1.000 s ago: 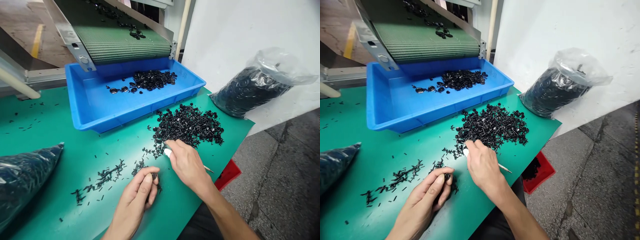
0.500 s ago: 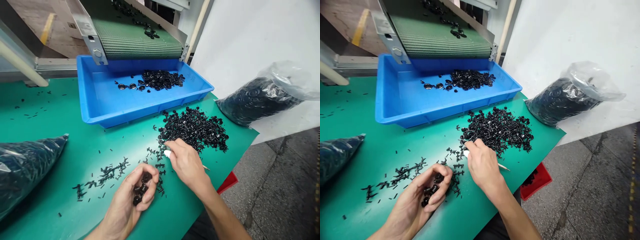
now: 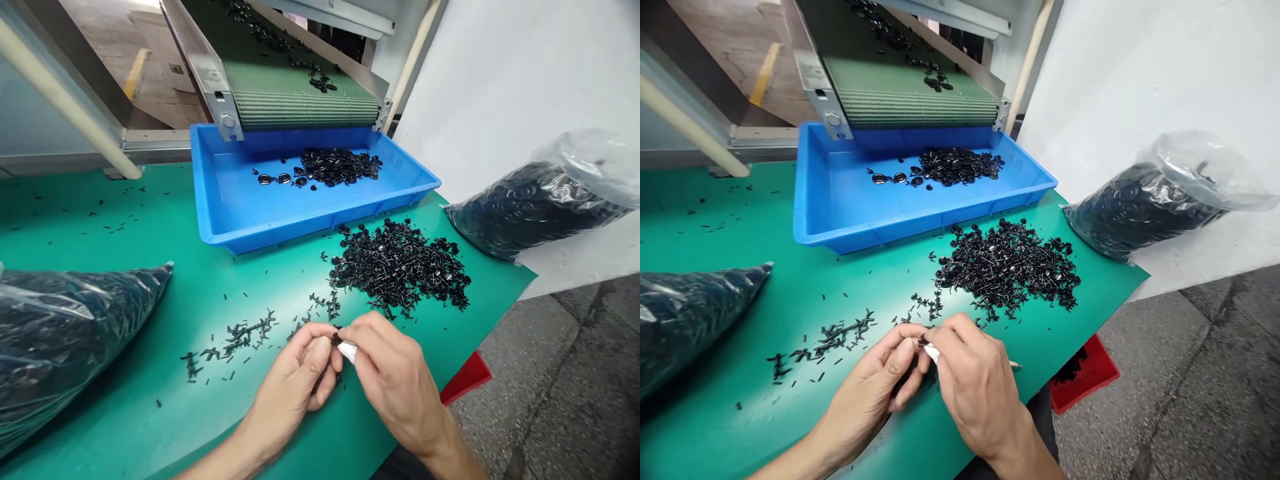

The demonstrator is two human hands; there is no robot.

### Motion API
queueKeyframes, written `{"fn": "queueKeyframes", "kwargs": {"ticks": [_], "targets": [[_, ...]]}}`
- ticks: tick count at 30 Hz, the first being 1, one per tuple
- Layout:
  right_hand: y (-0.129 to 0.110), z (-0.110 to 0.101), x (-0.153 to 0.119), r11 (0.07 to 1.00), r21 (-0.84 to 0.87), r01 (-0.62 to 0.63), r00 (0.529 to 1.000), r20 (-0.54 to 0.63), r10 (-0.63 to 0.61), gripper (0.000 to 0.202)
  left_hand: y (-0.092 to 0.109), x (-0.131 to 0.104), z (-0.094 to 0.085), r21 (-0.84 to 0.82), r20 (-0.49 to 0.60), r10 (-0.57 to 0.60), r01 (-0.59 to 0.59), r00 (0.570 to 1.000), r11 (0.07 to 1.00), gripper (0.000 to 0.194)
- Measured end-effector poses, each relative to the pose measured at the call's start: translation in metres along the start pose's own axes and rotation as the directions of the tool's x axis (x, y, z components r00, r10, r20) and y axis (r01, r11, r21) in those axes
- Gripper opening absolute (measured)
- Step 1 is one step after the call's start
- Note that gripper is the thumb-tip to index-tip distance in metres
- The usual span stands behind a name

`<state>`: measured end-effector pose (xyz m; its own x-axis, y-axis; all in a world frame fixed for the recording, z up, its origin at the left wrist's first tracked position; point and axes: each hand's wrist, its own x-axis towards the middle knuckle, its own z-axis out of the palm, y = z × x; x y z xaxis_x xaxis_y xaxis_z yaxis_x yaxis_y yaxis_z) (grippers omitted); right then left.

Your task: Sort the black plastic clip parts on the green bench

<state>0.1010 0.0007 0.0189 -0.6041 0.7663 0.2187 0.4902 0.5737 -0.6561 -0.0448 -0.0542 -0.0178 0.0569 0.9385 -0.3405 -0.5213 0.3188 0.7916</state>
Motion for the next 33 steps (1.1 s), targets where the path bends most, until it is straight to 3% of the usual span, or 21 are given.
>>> {"fn": "queueKeyframes", "kwargs": {"ticks": [7,14,18,23,33], "targets": [[-0.006,-0.009,-0.014,0.990,0.126,-0.062,0.994,0.094,0.050,0.049,0.001,-0.001,-0.004,0.041,0.005,-0.011,0.011,1.000,0.999,0.026],[-0.002,-0.003,-0.030,0.971,-0.237,-0.031,0.999,-0.029,0.025,0.045,0.000,0.000,-0.004,0.110,-0.047,-0.037,0.042,0.998,0.993,0.030],[-0.006,0.002,-0.031,0.924,-0.383,0.023,0.999,-0.014,-0.031,0.037,0.001,-0.002,-0.003,0.177,-0.070,-0.049,0.060,0.996,0.982,0.036],[-0.010,0.009,-0.032,0.896,-0.444,0.013,0.999,-0.022,-0.025,0.037,-0.001,-0.004,-0.001,0.265,-0.091,0.026,-0.001,0.996,0.964,0.031],[-0.014,0.031,-0.036,0.851,-0.522,-0.051,0.988,-0.151,-0.034,0.036,0.000,-0.005,0.003,0.438,-0.145,0.177,-0.097,0.973,0.894,0.017]]}}
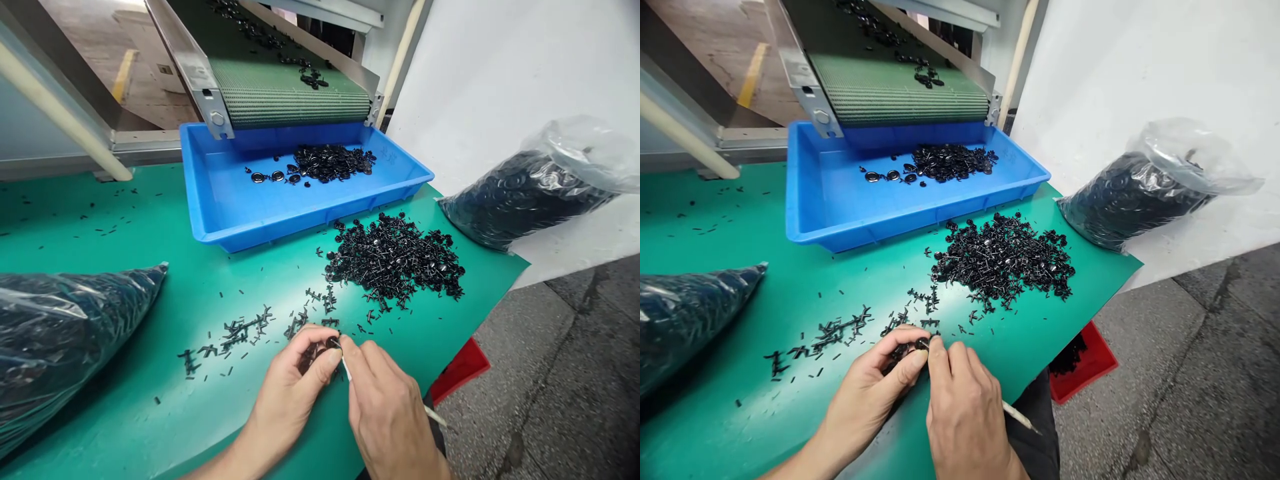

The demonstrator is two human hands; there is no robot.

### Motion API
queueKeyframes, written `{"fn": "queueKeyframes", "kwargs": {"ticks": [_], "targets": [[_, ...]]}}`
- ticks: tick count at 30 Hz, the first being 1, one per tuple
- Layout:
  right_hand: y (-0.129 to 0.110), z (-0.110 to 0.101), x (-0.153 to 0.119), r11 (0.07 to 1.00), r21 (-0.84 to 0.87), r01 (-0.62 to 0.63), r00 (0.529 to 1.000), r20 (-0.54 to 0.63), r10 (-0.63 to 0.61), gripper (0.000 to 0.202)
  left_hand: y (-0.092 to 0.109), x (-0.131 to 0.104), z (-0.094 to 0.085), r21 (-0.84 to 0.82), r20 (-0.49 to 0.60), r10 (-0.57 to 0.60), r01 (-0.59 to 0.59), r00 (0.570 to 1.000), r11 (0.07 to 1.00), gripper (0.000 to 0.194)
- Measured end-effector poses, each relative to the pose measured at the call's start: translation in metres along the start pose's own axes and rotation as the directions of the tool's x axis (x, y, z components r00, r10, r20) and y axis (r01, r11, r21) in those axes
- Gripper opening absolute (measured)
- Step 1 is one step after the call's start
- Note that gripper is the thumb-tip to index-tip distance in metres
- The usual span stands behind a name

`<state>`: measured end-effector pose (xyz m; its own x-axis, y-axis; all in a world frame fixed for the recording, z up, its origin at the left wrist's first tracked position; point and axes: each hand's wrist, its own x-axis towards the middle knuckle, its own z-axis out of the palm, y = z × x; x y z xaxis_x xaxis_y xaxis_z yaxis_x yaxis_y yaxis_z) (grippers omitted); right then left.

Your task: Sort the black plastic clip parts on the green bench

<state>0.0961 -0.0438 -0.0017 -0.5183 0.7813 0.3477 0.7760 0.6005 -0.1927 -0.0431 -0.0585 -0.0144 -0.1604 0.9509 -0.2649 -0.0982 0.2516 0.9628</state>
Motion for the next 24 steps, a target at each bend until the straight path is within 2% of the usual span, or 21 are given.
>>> {"fn": "queueKeyframes", "kwargs": {"ticks": [4,9,12,14,16,19,22,24], "targets": [[-0.001,-0.002,-0.001,1.000,-0.010,0.014,1.000,0.020,-0.014,0.035,0.002,-0.001,-0.001,0.063,-0.004,0.103,-0.103,0.995,0.993,0.010],[0.003,-0.011,-0.001,0.999,0.032,-0.005,0.995,0.099,0.002,0.032,-0.002,0.000,-0.002,0.153,0.055,0.235,-0.241,0.970,0.958,0.008],[0.008,-0.019,0.002,0.983,0.164,-0.080,0.975,0.217,0.043,0.029,-0.004,0.000,-0.004,0.185,0.096,0.275,-0.289,0.957,0.939,0.010],[0.012,-0.023,0.006,0.948,0.274,-0.164,0.942,0.330,0.068,0.026,-0.005,0.000,-0.004,0.192,0.124,0.293,-0.313,0.948,0.930,0.011],[0.017,-0.025,0.010,0.911,0.340,-0.232,0.905,0.420,0.074,0.023,-0.004,0.000,-0.004,0.195,0.130,0.275,-0.297,0.952,0.935,0.012],[0.026,-0.023,0.017,0.895,0.338,-0.291,0.881,0.459,0.113,0.021,-0.001,-0.001,-0.003,0.208,0.080,0.174,-0.187,0.982,0.960,0.015],[0.038,-0.019,0.022,0.892,0.323,-0.315,0.879,0.453,0.146,0.024,-0.001,-0.001,-0.001,0.174,0.064,0.071,-0.081,0.995,0.981,0.020],[0.047,-0.015,0.025,0.898,0.306,-0.315,0.897,0.404,0.178,0.026,-0.001,-0.002,0.000,0.107,0.039,0.011,-0.015,0.999,0.994,0.022]]}}
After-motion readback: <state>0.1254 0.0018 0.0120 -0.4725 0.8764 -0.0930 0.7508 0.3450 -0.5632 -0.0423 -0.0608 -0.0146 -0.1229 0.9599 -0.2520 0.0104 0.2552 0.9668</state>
